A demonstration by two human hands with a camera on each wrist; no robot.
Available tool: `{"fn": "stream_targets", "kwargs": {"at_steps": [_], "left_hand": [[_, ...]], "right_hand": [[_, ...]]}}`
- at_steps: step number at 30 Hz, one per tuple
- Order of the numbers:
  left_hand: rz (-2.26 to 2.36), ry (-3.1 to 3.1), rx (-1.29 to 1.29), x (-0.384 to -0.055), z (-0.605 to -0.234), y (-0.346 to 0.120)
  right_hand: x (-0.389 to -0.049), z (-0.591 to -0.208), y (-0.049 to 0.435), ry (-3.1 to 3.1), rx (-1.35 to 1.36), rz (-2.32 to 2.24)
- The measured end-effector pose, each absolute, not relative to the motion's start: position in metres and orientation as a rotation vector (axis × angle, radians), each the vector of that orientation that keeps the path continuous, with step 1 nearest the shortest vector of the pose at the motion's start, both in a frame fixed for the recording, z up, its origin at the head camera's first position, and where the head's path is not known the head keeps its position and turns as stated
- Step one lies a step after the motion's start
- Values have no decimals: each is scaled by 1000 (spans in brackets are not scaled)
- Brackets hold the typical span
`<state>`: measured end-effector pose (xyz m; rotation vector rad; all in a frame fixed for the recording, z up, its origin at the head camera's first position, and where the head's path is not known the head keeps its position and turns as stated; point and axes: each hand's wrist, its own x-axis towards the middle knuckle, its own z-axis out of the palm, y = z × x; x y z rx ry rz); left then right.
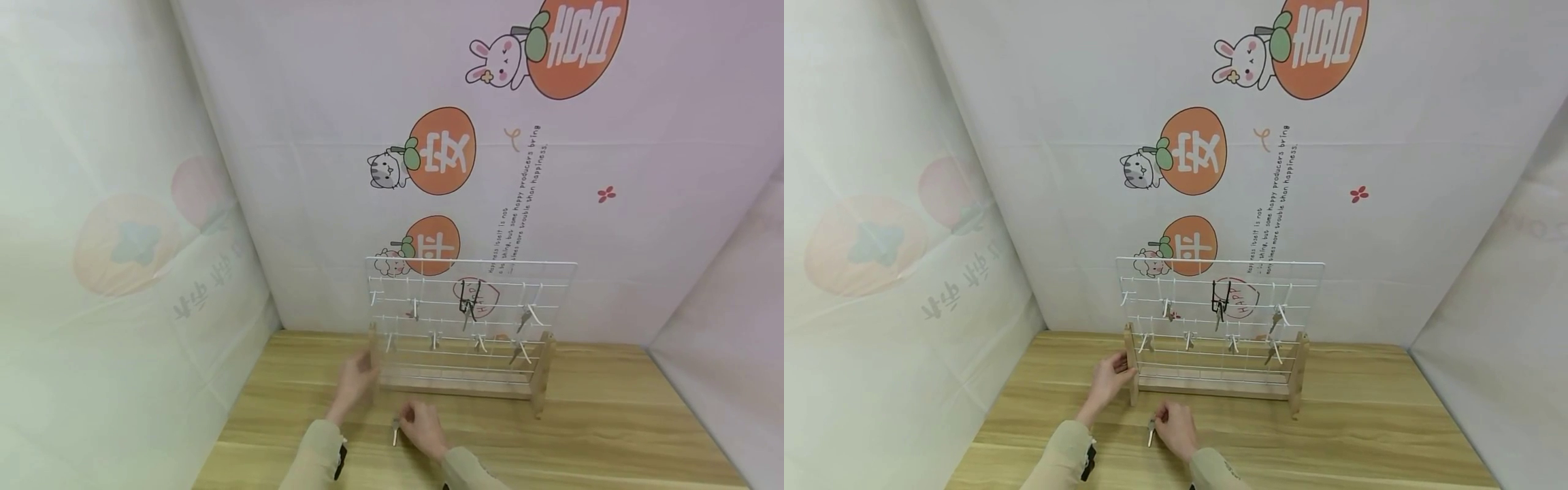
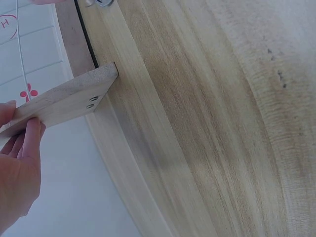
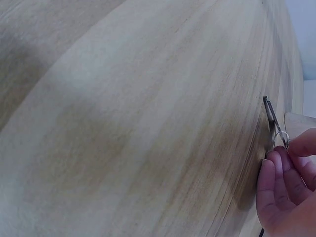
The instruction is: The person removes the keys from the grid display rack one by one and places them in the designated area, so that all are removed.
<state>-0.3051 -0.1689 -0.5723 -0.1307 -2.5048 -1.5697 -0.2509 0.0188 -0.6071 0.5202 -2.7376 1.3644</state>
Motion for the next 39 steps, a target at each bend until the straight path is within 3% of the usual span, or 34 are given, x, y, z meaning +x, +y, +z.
{"fn": "stream_targets", "kwargs": {"at_steps": [8, 22, 39], "left_hand": [[-1438, -2465, -212, -303, -571, -166], [-1525, -2483, -134, -304, -568, -168], [-1533, -2491, -141, -305, -572, -169]], "right_hand": [[-251, -608, 21, -2764, 502, 1379], [-253, -598, 32, -2750, 520, 1409], [-255, -525, 47, -2551, 566, 1404]]}}
